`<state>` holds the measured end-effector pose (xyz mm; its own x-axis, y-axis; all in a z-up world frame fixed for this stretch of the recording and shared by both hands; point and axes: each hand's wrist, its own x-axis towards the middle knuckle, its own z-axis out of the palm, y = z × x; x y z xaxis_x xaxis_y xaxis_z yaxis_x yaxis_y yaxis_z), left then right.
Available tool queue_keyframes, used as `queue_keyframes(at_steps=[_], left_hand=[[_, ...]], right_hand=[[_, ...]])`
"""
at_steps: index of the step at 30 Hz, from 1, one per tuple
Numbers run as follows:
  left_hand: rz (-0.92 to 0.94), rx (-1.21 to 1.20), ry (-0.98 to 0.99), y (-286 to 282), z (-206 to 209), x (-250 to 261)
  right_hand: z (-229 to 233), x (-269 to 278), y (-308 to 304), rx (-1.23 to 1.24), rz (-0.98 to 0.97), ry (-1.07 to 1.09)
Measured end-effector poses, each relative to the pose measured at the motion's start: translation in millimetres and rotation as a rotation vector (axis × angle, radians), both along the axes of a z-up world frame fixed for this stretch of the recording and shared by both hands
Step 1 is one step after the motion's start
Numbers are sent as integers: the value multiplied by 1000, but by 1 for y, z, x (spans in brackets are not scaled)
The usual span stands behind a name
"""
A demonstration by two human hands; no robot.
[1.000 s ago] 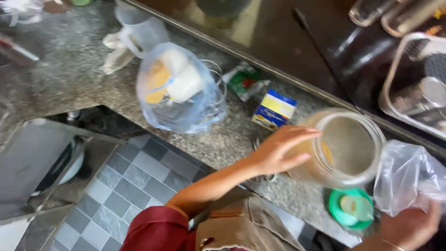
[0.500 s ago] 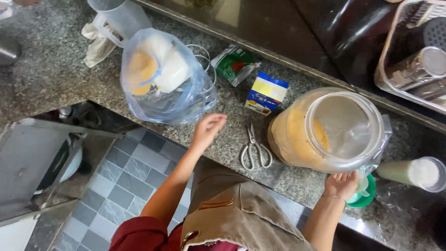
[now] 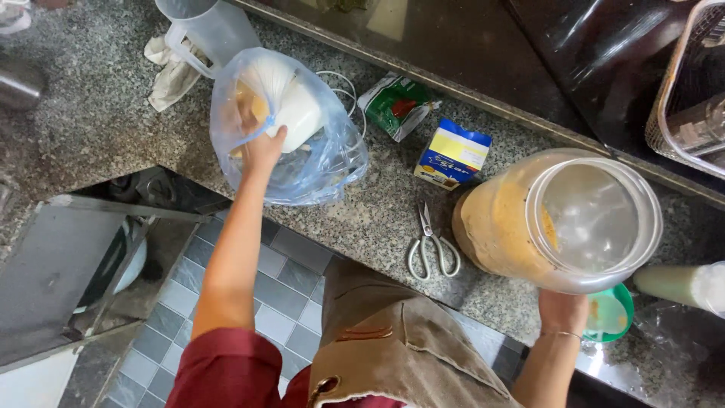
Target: The person retrieves small bags of powder from a larger plastic bag, cuts each open using scissors, and empties the contents into a large container.
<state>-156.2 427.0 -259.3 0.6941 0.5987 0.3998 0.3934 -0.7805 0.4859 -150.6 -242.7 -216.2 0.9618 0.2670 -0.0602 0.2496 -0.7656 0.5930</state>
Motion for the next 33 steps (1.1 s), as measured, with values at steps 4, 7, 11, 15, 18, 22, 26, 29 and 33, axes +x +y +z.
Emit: queue_keyframes(at_steps=[4,7,11,15,18,22,26,29,33], left_hand=[[36,80,248,43,19,25],[18,75,342,56,22,23],[-8,74,370,60,37,0],[-151,56,216,29,69,-40],[-389,16,159,0,94,-61],[-650,-551,50,-34,80,-68],[-394,-1157,224,-83,57,-81],[-330,-1349,139,-137,50,-94],[-536,-1459,42,-202,49,-96]], right_hand=[[-10,-24,6,1057,-280,106],[-27,-58,14,2243,-647,-37],[-51,-95,29,2518,-875,-201],[-73,-108,40,2254,-685,38],[-77,-109,53,1983,-444,330],[-47,-79,101,1694,-137,595],[-3,-53,148,1621,-8,793],[12,-45,164,1522,-3,689],[18,-46,170,1599,-74,682]])
